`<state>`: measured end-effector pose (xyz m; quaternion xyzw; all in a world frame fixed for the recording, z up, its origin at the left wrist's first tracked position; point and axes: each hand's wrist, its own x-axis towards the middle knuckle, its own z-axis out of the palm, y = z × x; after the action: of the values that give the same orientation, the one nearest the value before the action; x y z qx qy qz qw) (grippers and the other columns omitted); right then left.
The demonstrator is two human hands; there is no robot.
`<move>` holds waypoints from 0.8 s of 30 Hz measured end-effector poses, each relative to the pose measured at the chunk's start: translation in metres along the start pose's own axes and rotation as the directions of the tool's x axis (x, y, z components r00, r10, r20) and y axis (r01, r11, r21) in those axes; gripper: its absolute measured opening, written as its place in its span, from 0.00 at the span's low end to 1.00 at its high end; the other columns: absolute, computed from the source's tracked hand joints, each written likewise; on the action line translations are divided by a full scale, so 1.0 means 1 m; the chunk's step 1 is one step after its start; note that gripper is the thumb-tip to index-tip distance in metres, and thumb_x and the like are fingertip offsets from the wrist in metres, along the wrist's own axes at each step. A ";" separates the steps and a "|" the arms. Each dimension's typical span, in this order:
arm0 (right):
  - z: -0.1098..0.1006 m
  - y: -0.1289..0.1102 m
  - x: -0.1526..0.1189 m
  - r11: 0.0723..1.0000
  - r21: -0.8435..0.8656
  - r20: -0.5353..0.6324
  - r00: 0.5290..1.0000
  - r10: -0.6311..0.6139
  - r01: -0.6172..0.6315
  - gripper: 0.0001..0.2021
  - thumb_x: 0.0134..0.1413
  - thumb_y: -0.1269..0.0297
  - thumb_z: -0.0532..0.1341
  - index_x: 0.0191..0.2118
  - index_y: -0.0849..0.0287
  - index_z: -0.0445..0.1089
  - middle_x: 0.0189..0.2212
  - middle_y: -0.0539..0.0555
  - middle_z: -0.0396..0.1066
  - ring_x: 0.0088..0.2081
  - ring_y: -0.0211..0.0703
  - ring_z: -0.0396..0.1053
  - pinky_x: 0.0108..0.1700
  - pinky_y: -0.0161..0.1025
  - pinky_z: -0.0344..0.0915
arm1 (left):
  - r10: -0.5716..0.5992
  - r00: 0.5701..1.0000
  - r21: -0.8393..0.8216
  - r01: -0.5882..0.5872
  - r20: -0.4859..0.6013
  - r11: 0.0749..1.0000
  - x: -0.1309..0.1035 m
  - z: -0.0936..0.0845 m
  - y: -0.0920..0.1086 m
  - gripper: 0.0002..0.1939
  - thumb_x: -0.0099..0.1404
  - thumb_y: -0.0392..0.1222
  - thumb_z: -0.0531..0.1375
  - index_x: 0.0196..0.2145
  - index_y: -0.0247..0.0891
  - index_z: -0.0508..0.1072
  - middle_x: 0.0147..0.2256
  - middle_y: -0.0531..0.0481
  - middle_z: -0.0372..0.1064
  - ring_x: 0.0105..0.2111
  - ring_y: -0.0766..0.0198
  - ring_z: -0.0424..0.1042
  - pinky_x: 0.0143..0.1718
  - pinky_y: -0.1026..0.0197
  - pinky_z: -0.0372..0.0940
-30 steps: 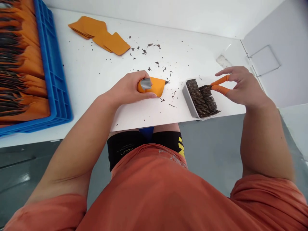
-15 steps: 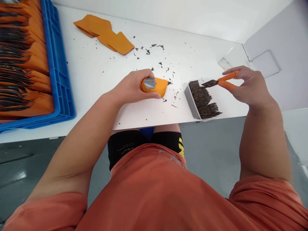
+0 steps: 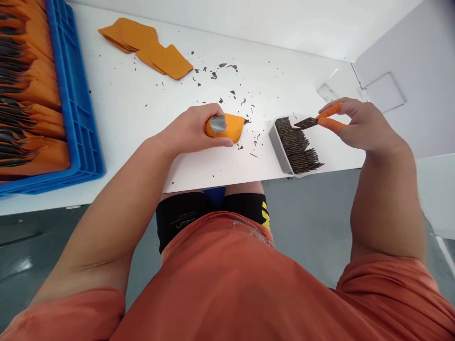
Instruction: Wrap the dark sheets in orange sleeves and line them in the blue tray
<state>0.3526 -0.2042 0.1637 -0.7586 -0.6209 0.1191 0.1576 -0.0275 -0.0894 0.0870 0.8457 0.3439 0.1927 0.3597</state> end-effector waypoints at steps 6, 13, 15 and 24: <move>-0.007 -0.008 -0.001 0.979 -0.089 0.065 0.980 0.190 -0.184 0.04 0.64 0.58 0.65 0.43 0.47 0.77 0.56 0.56 0.79 0.55 0.57 0.72 0.55 0.58 0.67 | -0.015 1.000 0.022 0.015 0.010 1.000 0.003 0.001 -0.006 0.24 0.58 0.60 0.73 0.41 0.43 0.72 0.41 0.50 0.76 0.40 0.56 0.72 0.41 0.52 0.62; -0.013 -0.003 0.002 0.982 -0.167 0.163 0.979 0.121 -0.093 0.06 0.71 0.65 0.63 0.46 0.49 0.78 0.55 0.55 0.79 0.50 0.46 0.70 0.52 0.51 0.63 | 0.002 1.000 0.049 -0.002 0.000 0.999 0.004 0.004 -0.011 0.25 0.57 0.63 0.73 0.40 0.43 0.73 0.40 0.51 0.76 0.40 0.54 0.73 0.40 0.53 0.62; -0.014 -0.007 0.001 0.979 -0.169 0.141 0.981 0.135 -0.111 0.05 0.73 0.65 0.64 0.47 0.51 0.78 0.54 0.56 0.79 0.47 0.42 0.69 0.50 0.49 0.62 | 0.007 1.000 0.049 -0.007 0.000 0.999 0.004 0.004 -0.011 0.25 0.58 0.62 0.73 0.41 0.43 0.73 0.40 0.51 0.76 0.39 0.56 0.72 0.40 0.53 0.62; 0.018 -0.015 0.001 0.984 -0.017 -0.448 0.879 -0.165 0.176 0.05 0.66 0.74 0.69 0.42 0.56 0.78 0.52 0.63 0.79 0.53 0.43 0.77 0.54 0.46 0.73 | 0.081 0.993 0.022 -0.079 -0.089 0.997 0.005 0.008 -0.014 0.21 0.58 0.54 0.76 0.42 0.43 0.74 0.38 0.52 0.75 0.36 0.59 0.69 0.38 0.53 0.64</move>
<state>0.3331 -0.1987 0.1530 -0.7062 -0.6306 -0.0657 0.3152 -0.0255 -0.0825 0.0713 0.8525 0.3273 0.2416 0.3283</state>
